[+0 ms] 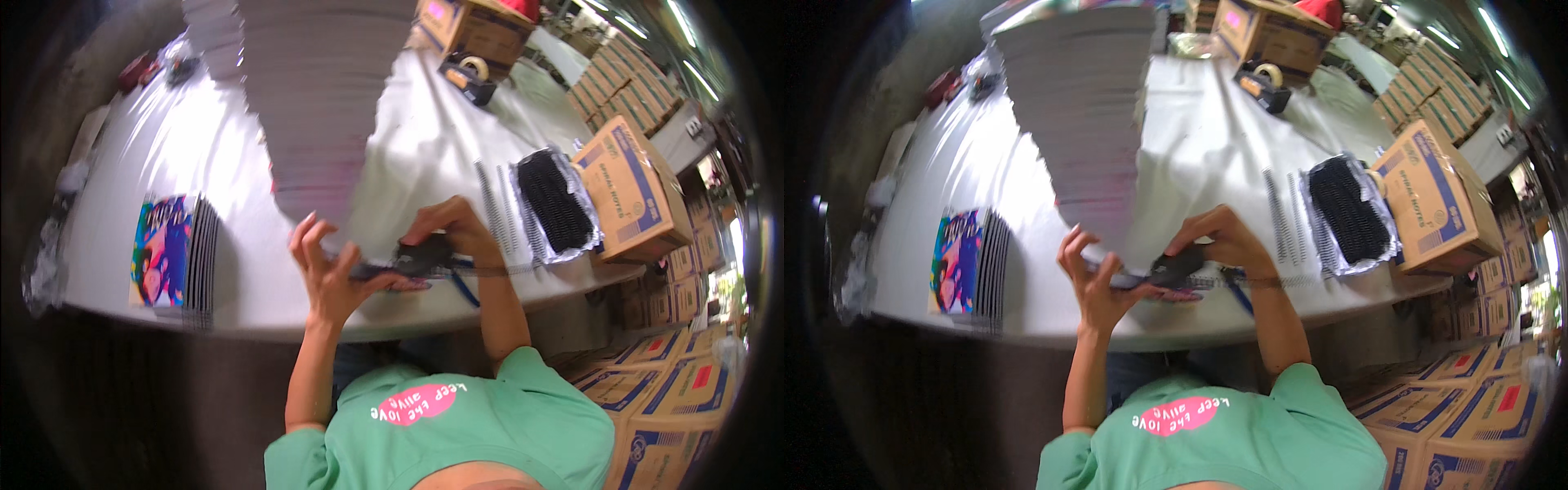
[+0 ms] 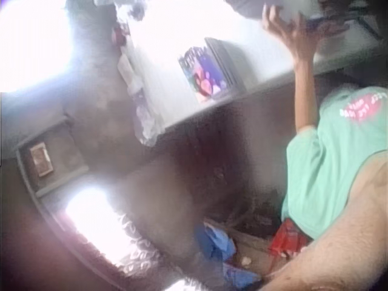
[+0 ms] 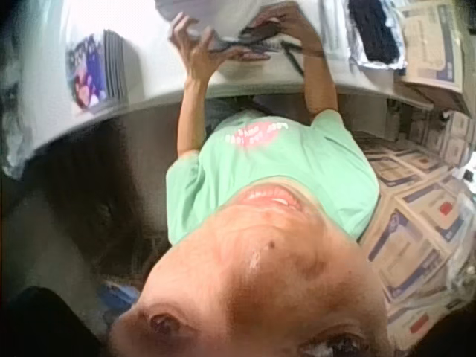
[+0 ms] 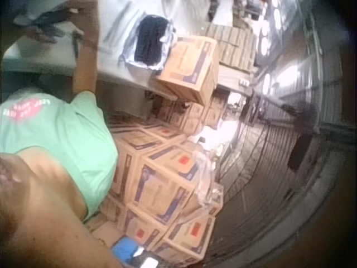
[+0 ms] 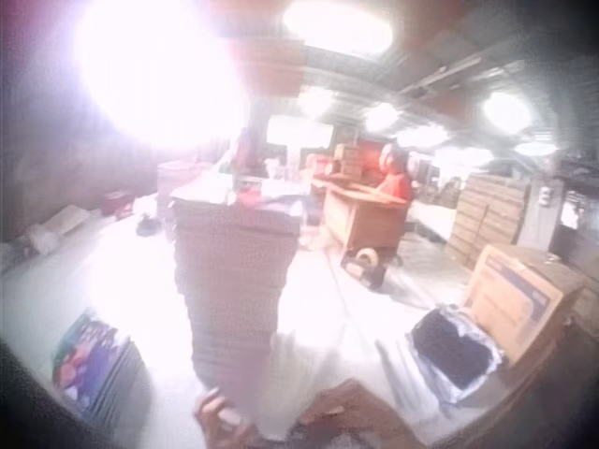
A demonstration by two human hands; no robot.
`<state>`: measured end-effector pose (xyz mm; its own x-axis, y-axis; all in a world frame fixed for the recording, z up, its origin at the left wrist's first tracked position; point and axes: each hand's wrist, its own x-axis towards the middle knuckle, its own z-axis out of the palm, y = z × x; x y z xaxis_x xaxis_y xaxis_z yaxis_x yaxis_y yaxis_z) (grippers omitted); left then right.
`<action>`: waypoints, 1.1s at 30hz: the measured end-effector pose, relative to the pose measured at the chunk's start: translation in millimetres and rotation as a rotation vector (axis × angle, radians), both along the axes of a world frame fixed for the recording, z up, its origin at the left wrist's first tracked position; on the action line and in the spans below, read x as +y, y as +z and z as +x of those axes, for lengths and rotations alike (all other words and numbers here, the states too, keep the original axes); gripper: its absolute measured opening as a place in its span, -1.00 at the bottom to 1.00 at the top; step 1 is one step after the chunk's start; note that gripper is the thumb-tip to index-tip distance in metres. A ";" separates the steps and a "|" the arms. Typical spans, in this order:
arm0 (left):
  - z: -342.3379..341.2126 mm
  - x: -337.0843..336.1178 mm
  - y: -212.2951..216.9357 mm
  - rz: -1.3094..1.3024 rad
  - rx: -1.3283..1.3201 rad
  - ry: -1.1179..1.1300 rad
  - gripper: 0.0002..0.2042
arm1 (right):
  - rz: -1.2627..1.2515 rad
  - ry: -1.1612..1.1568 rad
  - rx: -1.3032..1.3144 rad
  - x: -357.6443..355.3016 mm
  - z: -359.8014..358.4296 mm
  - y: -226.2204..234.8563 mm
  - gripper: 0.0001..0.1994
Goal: The person binds spiral notebooks by threading a plastic coil through holes and trimming the ends using pliers.
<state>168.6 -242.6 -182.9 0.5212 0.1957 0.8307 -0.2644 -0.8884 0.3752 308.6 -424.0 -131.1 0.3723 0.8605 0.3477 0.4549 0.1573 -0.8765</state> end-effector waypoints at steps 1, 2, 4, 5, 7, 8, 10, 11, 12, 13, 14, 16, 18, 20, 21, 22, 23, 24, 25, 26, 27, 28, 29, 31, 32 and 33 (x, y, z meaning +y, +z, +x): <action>4.8 -3.4 2.2 -0.029 -0.011 -0.016 -0.37 | 0.305 0.228 0.220 -2.1 -6.4 -1.9 -0.57; 5.3 -3.5 3.1 -0.023 0.008 -0.030 -0.37 | 0.340 0.287 0.212 0.3 -11.6 1.8 -0.56; 1.8 -4.3 11.0 -0.015 0.038 -0.039 -0.38 | 0.092 -0.056 0.149 1.8 -11.0 -14.2 -0.69; 3.2 -3.7 8.8 -0.041 0.041 -0.052 -0.41 | -0.130 -0.248 -0.020 7.0 -0.4 -15.9 -0.78; 4.2 -1.9 5.1 -0.090 0.037 -0.074 -0.45 | 0.225 0.106 0.130 7.2 -10.2 -10.2 -0.83; 4.0 -0.8 5.4 -0.092 0.046 -0.080 -0.46 | 0.403 0.284 0.203 9.5 -12.2 -6.0 -0.78; 6.0 2.7 7.9 -0.075 0.061 -0.060 -0.45 | -0.025 -0.078 -0.035 16.3 -3.9 -13.7 -0.79; 5.4 4.2 9.3 -0.064 0.070 -0.055 -0.45 | -0.236 -0.262 -0.154 18.4 -2.1 -19.1 -0.79; 1.1 4.6 9.1 -0.089 0.106 -0.059 -0.45 | -0.221 -0.406 -0.198 17.7 -3.1 -24.1 -0.82; 2.7 6.7 9.0 -0.118 0.117 -0.047 -0.44 | 0.009 -0.188 -0.092 20.4 -3.6 -15.1 -0.82; 1.4 7.7 7.6 -0.153 0.142 -0.037 -0.44 | 0.225 0.035 0.035 19.2 -14.8 -6.0 -0.82; 3.4 11.6 10.0 -0.177 0.139 -0.035 -0.42 | 0.165 0.060 -0.216 15.1 -15.2 -7.3 -0.77; -0.9 11.7 8.7 -0.204 0.141 -0.054 -0.40 | -0.036 -0.263 -0.105 17.3 -14.7 -23.4 -0.77; 4.2 12.9 3.1 -0.244 0.094 -0.052 -0.39 | 0.103 -0.215 0.253 10.3 -15.8 -19.6 -0.70; 8.6 15.1 2.8 -0.279 0.082 -0.062 -0.39 | 0.029 -0.219 0.142 18.0 -8.2 -16.2 -0.71; 8.3 15.8 1.3 -0.312 0.096 -0.089 -0.39 | -0.044 -0.242 0.054 24.9 -6.9 -18.8 -0.71; 8.1 16.2 1.3 -0.346 0.110 -0.116 -0.39 | -0.117 -0.265 -0.033 31.3 -5.7 -21.3 -0.72; 7.3 16.7 2.7 -0.296 0.084 -0.097 -0.40 | -0.191 -0.289 -0.121 33.2 -7.0 -24.0 -0.72; 7.9 17.3 1.1 -0.302 0.077 -0.102 -0.40 | -0.178 -0.272 -0.151 37.1 -2.9 -21.7 -0.72; 6.8 16.2 -3.0 -0.309 0.071 -0.108 -0.40 | -0.165 -0.256 -0.180 40.6 1.1 -19.1 -0.73; 7.9 16.6 -4.5 -0.316 0.065 -0.116 -0.40 | -0.152 -0.242 -0.208 43.7 4.9 -16.3 -0.73; 7.2 17.9 -3.6 -0.267 0.034 -0.123 -0.41 | -0.141 -0.241 -0.216 42.9 2.2 -17.9 -0.73; 6.5 19.2 -3.2 -0.283 0.053 -0.121 -0.40 | -0.129 -0.241 -0.224 41.8 -0.5 -19.3 -0.73; 8.7 23.3 -1.1 -0.315 0.067 -0.107 -0.40 | -0.105 -0.230 -0.261 42.2 -0.4 -16.9 -0.73; 11.0 25.4 -4.0 -0.340 0.057 -0.114 -0.37 | 0.012 -0.251 -0.101 35.3 -7.0 -13.4 -0.75; 12.7 27.2 -10.6 -0.366 0.048 -0.120 -0.34 | 0.068 -0.133 -0.108 36.2 -7.8 -7.6 -0.74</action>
<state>181.3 -215.5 -193.5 0.5948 0.4101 0.6913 -0.3330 -0.6570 0.6763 300.8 -387.7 -138.7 0.4384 0.7795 0.4475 0.5661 0.1472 -0.8111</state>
